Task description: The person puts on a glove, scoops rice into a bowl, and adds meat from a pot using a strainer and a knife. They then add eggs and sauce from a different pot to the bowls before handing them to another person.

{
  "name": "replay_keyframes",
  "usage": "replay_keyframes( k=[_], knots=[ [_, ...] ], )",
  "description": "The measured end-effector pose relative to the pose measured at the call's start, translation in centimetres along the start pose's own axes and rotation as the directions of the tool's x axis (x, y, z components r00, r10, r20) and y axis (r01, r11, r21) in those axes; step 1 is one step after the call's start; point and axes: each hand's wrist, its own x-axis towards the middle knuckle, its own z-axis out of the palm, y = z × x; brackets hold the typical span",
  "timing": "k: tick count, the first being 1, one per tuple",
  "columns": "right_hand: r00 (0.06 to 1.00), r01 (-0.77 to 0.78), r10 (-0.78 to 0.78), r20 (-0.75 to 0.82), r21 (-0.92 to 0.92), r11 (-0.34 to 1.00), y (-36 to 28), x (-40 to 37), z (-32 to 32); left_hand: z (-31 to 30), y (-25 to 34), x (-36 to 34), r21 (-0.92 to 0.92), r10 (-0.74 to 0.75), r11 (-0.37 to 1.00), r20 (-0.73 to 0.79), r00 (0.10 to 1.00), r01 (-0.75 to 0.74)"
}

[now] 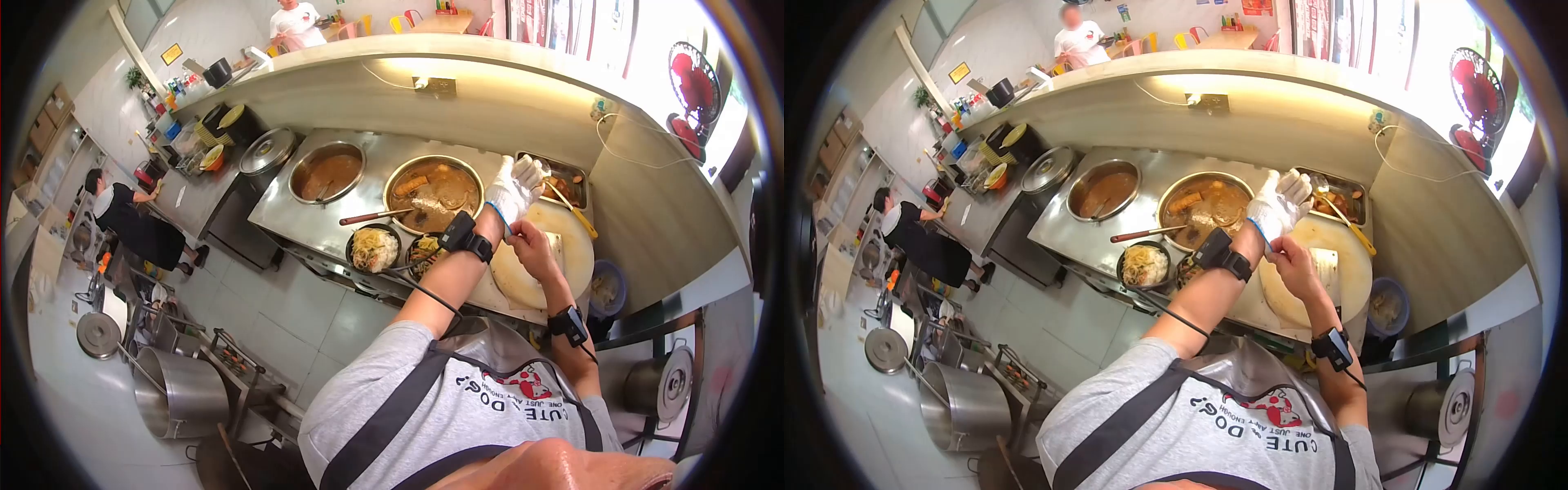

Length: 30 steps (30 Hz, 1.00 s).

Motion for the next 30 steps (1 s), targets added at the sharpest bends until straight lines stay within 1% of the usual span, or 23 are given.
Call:
replay_keyframes(
  k=[1,2,3,4,7,9,11,12,13,14,15,16,17,19,20,22,23,24,25,27,28,29,30],
  knots=[
    [1.000,0.028,-0.028,-0.004,-0.052,0.998,0.0,0.1,0.1,-0.1,-0.1,0.2,0.797,-0.048,0.604,0.037,0.998,-0.001],
    [1.000,0.031,-0.031,0.000,-0.052,0.998,-0.7,-0.2,0.3,-0.7,-0.1,0.1,0.962,-0.110,-0.268,0.028,0.993,-0.057],
    [0.999,0.044,-0.041,0.033,-0.102,0.994,-1.7,-0.7,0.3,-1.3,-0.1,-0.1,0.365,-0.142,-0.923,-0.021,0.990,-0.125],
    [0.996,0.061,-0.052,0.067,-0.152,0.986,-2.3,-0.9,0.4,-1.9,-0.2,-0.3,0.440,-0.070,-0.896,0.003,0.998,-0.064],
    [0.993,0.092,-0.081,0.084,-0.133,0.987,-1.8,-1.7,1.1,-6.1,-0.7,-3.0,0.381,-0.126,-0.915,0.049,0.991,-0.135],
    [0.988,0.098,-0.088,0.128,-0.071,0.993,-2.8,-1.7,1.4,-7.2,-1.4,-3.8,0.381,-0.151,-0.909,0.085,0.985,-0.172],
    [0.987,0.035,-0.025,0.158,-0.062,0.997,-4.0,-1.6,1.7,-7.6,-2.3,-4.5,0.309,-0.179,-0.924,0.168,0.969,-0.224],
    [0.987,-0.039,0.033,0.160,0.036,0.999,-3.9,-1.2,2.2,-7.6,-2.8,-4.7,0.317,-0.213,-0.904,0.248,0.945,-0.287],
    [0.984,-0.034,0.028,0.176,0.032,0.999,-3.7,-1.1,3.2,-7.4,-3.5,-4.9,0.314,-0.229,-0.900,0.253,0.940,-0.304],
    [0.997,0.071,-0.071,0.007,0.007,0.997,-3.7,-1.1,4.8,-6.7,-4.5,-5.0,0.394,-0.323,-0.831,0.234,0.917,-0.393],
    [0.971,0.171,-0.174,-0.163,-0.031,0.985,-3.8,-1.2,6.6,-7.2,-5.9,-5.6,0.472,-0.411,-0.749,0.220,0.885,-0.465],
    [0.935,0.238,-0.241,-0.259,-0.043,0.970,-3.8,-1.4,8.8,-7.6,-7.0,-6.7,0.447,-0.456,-0.727,0.254,0.853,-0.522],
    [0.954,0.170,-0.152,-0.257,0.050,0.984,-3.5,-1.4,10.5,-8.3,-8.2,-8.1,0.467,-0.485,-0.690,0.268,0.832,-0.553],
    [0.947,0.160,-0.139,-0.290,0.049,0.986,-4.2,-1.3,14.6,-8.1,-10.5,-10.8,0.471,-0.531,-0.631,0.319,0.785,-0.617],
    [0.982,0.054,-0.032,-0.186,0.113,0.992,-5.2,-1.2,16.0,-7.8,-11.2,-12.6,0.471,-0.540,-0.622,0.321,0.778,-0.626],
    [0.981,0.112,-0.097,-0.167,0.087,0.990,-4.0,0.3,19.5,-7.4,-13.2,-16.4,0.498,-0.605,-0.577,0.271,0.748,-0.647],
    [0.976,0.163,-0.150,-0.158,0.073,0.984,-5.1,0.7,21.6,-7.6,-14.7,-18.5,0.507,-0.616,-0.527,0.326,0.717,-0.683],
    [0.986,0.123,-0.091,-0.137,0.245,0.962,-6.7,0.7,23.9,-7.5,-16.2,-20.8,0.501,-0.614,-0.486,0.387,0.688,-0.716],
    [0.988,0.123,-0.094,-0.126,0.246,0.961,-7.5,1.3,26.7,-7.2,-17.9,-23.4,0.491,-0.608,-0.443,0.450,0.654,-0.750],
    [0.983,0.171,-0.153,-0.098,0.203,0.964,-8.1,1.9,32.7,-6.1,-21.6,-29.2,0.452,-0.666,-0.430,0.425,0.613,-0.781],
    [0.928,0.366,-0.359,-0.095,0.070,0.928,-8.7,2.3,35.7,-5.2,-23.1,-32.3,0.422,-0.709,-0.422,0.398,0.582,-0.802],
    [0.837,0.541,-0.543,-0.058,-0.058,0.839,-9.7,2.7,38.6,-4.2,-24.3,-35.4,0.394,-0.745,-0.411,0.375,0.552,-0.822],
    [0.816,0.577,-0.577,0.046,0.004,0.816,-10.8,2.6,41.3,-3.2,-25.3,-38.6,0.363,-0.780,-0.398,0.351,0.519,-0.843]
  ],
)
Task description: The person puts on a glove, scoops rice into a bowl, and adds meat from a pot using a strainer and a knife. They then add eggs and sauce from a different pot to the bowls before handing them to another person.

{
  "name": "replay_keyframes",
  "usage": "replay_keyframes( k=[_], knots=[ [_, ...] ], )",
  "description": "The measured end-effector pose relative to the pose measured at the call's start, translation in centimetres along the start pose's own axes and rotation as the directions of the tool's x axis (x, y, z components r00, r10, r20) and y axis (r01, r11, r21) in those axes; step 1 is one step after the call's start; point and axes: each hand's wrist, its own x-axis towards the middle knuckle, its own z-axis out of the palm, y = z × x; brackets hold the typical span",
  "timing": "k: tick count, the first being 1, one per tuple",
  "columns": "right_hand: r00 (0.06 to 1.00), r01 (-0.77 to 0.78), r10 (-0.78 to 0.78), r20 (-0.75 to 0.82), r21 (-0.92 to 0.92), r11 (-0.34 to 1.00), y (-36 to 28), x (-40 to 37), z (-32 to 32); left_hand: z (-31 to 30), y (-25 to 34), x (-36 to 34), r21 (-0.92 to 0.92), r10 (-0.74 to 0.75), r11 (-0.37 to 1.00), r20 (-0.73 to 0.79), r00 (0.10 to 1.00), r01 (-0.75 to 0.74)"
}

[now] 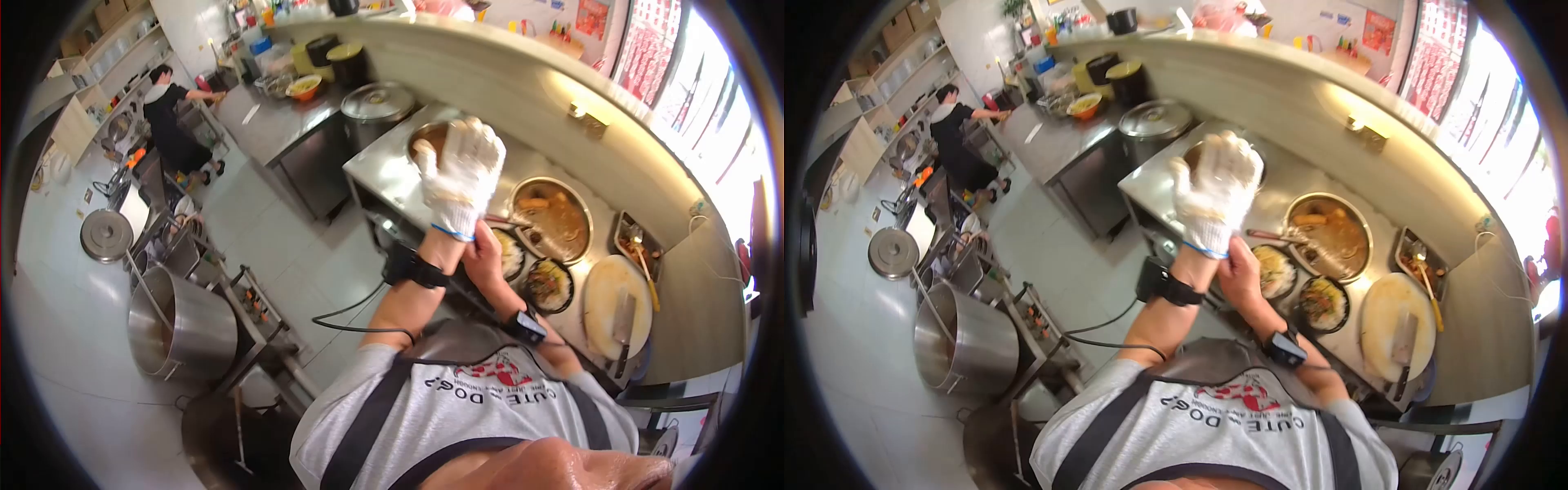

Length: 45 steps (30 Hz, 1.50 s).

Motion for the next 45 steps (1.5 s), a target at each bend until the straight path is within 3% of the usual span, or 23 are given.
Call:
replay_keyframes(
  k=[3,5,8,10,13,15,16,17,19,21,25,27,29,31,32,33,35,36,37,38,41,43,45],
  knots=[
    [0.915,0.218,-0.215,0.341,0.031,0.975,-1.5,0.7,7.0,2.8,9.5,-1.7,0.164,0.125,0.979,-0.008,0.992,-0.122],
    [0.874,0.239,-0.245,0.419,0.069,0.969,-2.1,1.6,11.2,3.8,14.3,-2.0,0.279,0.270,0.936,-0.175,0.947,-0.216],
    [0.801,0.186,-0.215,0.559,0.110,0.976,-2.2,2.8,15.9,0.7,22.1,-1.4,0.392,0.274,0.890,-0.056,0.960,-0.231],
    [0.832,0.166,-0.216,0.511,0.143,0.976,-2.9,3.9,18.8,-0.3,26.2,-0.5,0.534,0.367,0.803,-0.091,0.926,-0.265],
    [0.909,0.055,-0.084,0.409,0.081,0.995,-4.0,6.5,22.3,0.8,30.1,0.2,0.870,0.680,0.422,-0.118,0.723,-0.255],
    [0.930,0.251,-0.263,0.256,0.078,0.965,-4.3,9.7,25.4,-1.2,34.5,1.6,0.983,0.728,0.066,0.070,0.682,-0.171],
    [0.885,0.423,-0.412,0.219,-0.004,0.906,-4.6,11.7,26.7,-2.2,35.9,1.7,0.956,0.689,-0.242,0.291,0.664,-0.167],
    [0.846,0.494,-0.468,0.255,-0.044,0.868,-5.0,13.6,28.0,-0.1,36.4,1.7,0.705,0.555,-0.702,0.454,0.697,0.101],
    [0.772,0.586,-0.527,0.356,-0.075,0.807,-4.2,16.5,31.3,0.2,39.7,3.6,0.380,0.404,-0.883,0.319,0.857,0.275],
    [0.724,0.637,-0.575,0.382,-0.049,0.770,-1.9,18.7,35.4,-0.8,43.3,6.0,0.102,0.304,-0.953,0.337,0.891,0.286],
    [0.713,0.646,-0.614,0.340,0.024,0.763,1.0,23.2,41.5,-1.1,48.3,10.1,-0.042,0.248,-0.962,0.289,0.925,0.270],
    [0.644,0.656,-0.673,0.363,0.192,0.730,1.5,25.5,43.6,-0.8,50.6,11.6,-0.066,0.097,-0.987,0.479,0.872,0.145],
    [0.654,0.579,-0.666,0.358,0.330,0.746,1.7,26.1,46.1,-0.7,54.3,12.9,0.104,0.233,-0.973,0.441,0.867,0.208],
    [0.659,0.537,-0.635,0.403,0.339,0.773,3.4,28.9,47.6,-2.3,61.0,13.1,0.203,0.152,-0.977,0.479,0.865,0.059],
    [0.670,0.532,-0.629,0.394,0.337,0.777,5.1,31.1,48.4,-2.4,63.7,13.6,0.660,0.500,-0.724,0.303,0.811,0.201],
    [0.679,0.530,-0.628,0.380,0.336,0.778,7.2,33.7,49.3,-2.3,66.3,14.0,0.920,0.698,-0.264,-0.024,0.715,0.289],
    [0.835,0.430,-0.424,0.350,0.064,0.900,13.1,39.4,51.2,0.9,70.7,13.8,0.942,0.791,-0.109,-0.112,0.601,0.318],
    [0.906,0.062,-0.005,0.423,-0.122,0.991,16.3,41.7,51.7,1.8,73.6,13.2,0.963,0.787,-0.091,-0.086,0.611,0.252],
    [0.952,-0.135,0.176,0.251,-0.173,0.976,21.2,43.5,52.6,2.5,76.5,12.5,0.980,0.785,-0.072,-0.061,0.616,0.188],
    [0.978,0.040,0.061,0.197,-0.471,0.881,31.6,45.3,54.2,3.5,78.7,12.1,0.980,0.801,-0.084,-0.042,0.597,0.183],
    [0.850,-0.367,0.526,0.032,-0.679,0.635,42.0,49.7,53.8,4.6,88.2,9.0,0.973,0.865,-0.078,-0.041,0.499,0.215],
    [0.807,-0.412,0.590,-0.002,-0.719,0.560,45.1,50.6,54.2,6.0,91.1,8.4,0.944,0.935,-0.144,0.031,0.352,0.297],
    [0.735,-0.482,0.678,-0.009,-0.711,0.513,46.1,52.7,55.6,6.3,95.8,6.6,0.950,0.945,-0.091,-0.012,0.328,0.297]
  ],
)
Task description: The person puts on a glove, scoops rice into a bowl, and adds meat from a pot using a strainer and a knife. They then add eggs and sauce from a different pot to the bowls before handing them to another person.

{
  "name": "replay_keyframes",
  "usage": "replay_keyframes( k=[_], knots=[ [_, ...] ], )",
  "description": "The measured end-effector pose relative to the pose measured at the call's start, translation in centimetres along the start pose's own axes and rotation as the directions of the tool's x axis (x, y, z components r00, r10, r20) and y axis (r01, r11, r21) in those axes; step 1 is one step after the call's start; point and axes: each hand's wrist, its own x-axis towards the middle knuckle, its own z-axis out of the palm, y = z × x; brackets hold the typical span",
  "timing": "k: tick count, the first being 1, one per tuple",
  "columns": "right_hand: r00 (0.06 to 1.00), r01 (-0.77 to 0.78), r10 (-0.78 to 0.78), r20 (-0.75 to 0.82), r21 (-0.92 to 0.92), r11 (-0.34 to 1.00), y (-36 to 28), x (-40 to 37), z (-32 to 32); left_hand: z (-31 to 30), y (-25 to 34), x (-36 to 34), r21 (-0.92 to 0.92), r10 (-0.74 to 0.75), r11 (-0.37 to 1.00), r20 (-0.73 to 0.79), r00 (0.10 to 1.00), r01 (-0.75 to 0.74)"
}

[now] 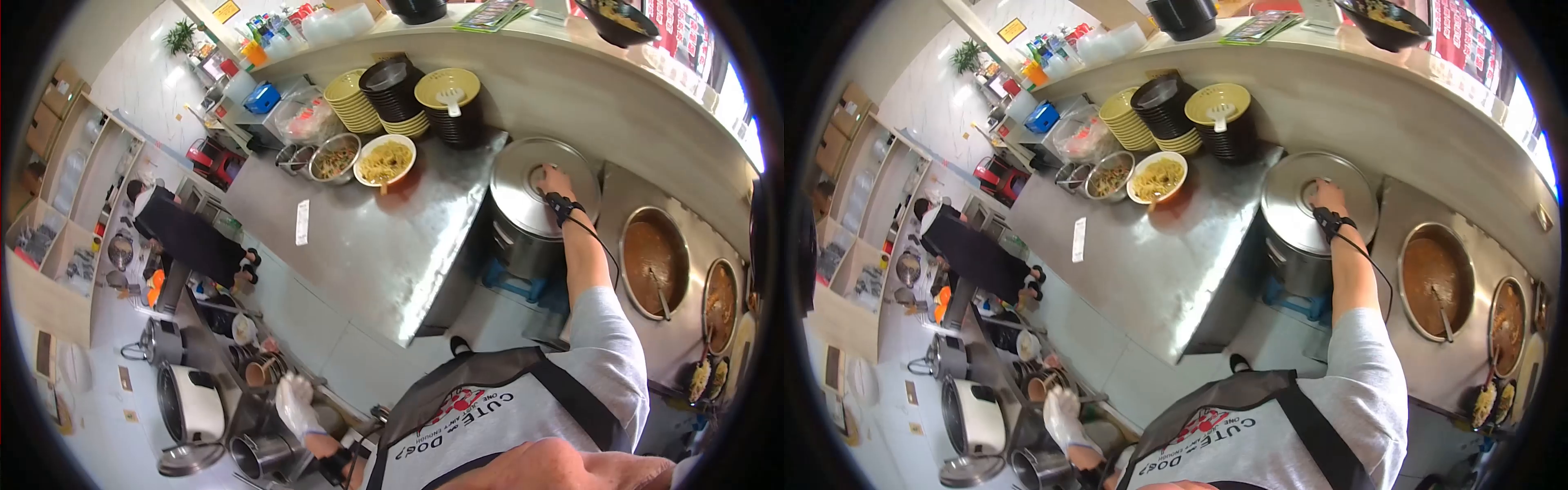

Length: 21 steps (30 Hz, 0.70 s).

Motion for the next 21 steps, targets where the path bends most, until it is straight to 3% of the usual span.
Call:
replay_keyframes(
  k=[2,6,8,9,11,14,16,18,21],
  knots=[
    [0.999,-0.047,0.045,-0.013,-0.336,0.941,-0.4,1.1,1.8,-0.6,0.3,2.6,0.038,-0.116,0.992,-0.085,0.990,0.120],
    [0.996,-0.086,0.091,0.003,-0.305,0.948,-1.1,0.5,1.3,2.4,0.2,6.9,0.091,-0.208,0.973,-0.041,0.977,0.211],
    [0.985,0.052,-0.097,-0.143,-0.291,0.955,-3.4,-1.4,0.4,3.8,-0.9,9.8,0.118,-0.247,0.962,0.003,0.969,0.245],
    [0.972,0.162,-0.205,-0.118,-0.300,0.940,-5.3,-2.6,-0.6,4.8,-1.2,11.1,0.138,-0.242,0.963,0.046,0.969,0.233],
    [0.970,0.228,-0.243,-0.020,-0.280,0.933,-10.3,-5.3,-1.6,7.9,-0.6,12.8,0.191,-0.273,0.949,0.098,0.957,0.252],
    [0.955,0.290,-0.293,0.042,-0.337,0.896,-14.8,-5.8,3.4,11.1,-1.9,15.8,0.132,-0.297,0.954,0.260,0.919,0.271],
    [0.935,0.354,-0.346,0.077,-0.255,0.900,-17.7,-6.3,6.4,13.4,-1.7,15.7,0.153,-0.296,0.953,0.295,0.909,0.261],
    [0.884,0.466,-0.418,0.208,-0.324,0.823,-19.5,-5.4,10.3,15.8,-0.7,14.5,0.099,-0.232,0.973,0.339,0.912,0.211],
    [0.901,0.415,-0.433,-0.002,-0.285,0.864,-21.0,-4.7,16.8,15.8,-0.1,13.4,0.093,-0.216,0.976,0.336,0.917,0.196]
  ],
)
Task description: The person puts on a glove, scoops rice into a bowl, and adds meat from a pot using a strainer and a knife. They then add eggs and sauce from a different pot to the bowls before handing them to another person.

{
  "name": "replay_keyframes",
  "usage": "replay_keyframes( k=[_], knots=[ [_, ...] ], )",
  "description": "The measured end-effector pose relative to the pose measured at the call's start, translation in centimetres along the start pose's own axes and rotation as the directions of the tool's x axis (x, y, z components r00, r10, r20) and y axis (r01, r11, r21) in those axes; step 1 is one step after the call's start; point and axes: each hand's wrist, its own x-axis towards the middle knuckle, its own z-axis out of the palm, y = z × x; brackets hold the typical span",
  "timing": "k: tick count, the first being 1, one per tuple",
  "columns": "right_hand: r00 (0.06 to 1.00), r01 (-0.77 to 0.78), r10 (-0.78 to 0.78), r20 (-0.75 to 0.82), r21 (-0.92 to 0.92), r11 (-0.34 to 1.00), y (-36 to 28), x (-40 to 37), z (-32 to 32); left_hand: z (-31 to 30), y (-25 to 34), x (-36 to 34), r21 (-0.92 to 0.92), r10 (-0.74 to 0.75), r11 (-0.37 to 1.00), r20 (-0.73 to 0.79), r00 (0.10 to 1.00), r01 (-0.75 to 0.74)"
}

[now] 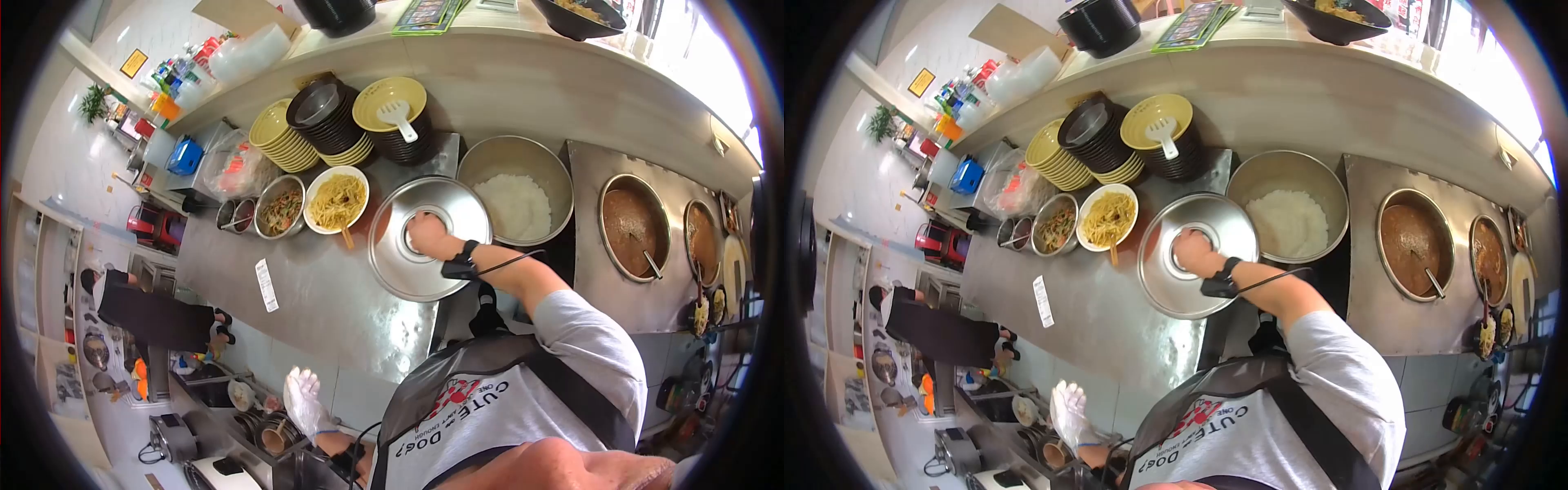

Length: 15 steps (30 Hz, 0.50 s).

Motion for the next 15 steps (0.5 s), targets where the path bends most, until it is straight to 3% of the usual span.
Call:
replay_keyframes(
  k=[1,7,9,11,12,13,15],
  knots=[
    [0.997,0.041,-0.041,0.062,0.005,0.999,-0.6,0.4,-1.2,0.1,0.2,-0.9,-0.001,-0.014,1.000,-0.039,0.999,0.014],
    [0.991,0.132,-0.136,0.016,0.144,0.981,0.0,2.4,-2.1,1.3,0.6,-4.0,0.029,0.015,1.000,-0.241,0.970,-0.008],
    [0.987,0.101,-0.053,-0.153,0.334,0.937,2.7,3.2,-2.1,1.8,0.7,-4.5,0.026,-0.009,1.000,-0.287,0.958,0.017],
    [0.983,-0.111,-0.013,0.181,0.653,0.749,7.8,6.0,-2.6,2.1,0.8,-4.4,0.012,-0.013,1.000,-0.306,0.952,0.018],
    [0.927,-0.357,0.158,0.340,0.929,0.096,9.0,7.2,-4.9,2.3,0.6,-4.5,0.009,-0.020,1.000,-0.314,0.949,0.024],
    [0.807,-0.357,0.170,0.566,0.696,-0.623,9.9,7.7,-8.8,2.2,0.3,-4.3,0.007,-0.033,0.999,-0.324,0.946,0.037],
    [0.809,-0.418,0.041,0.587,0.623,-0.662,10.6,10.3,-15.8,2.0,0.0,-3.7,-0.017,-0.033,0.999,-0.303,0.952,0.029]
  ],
)
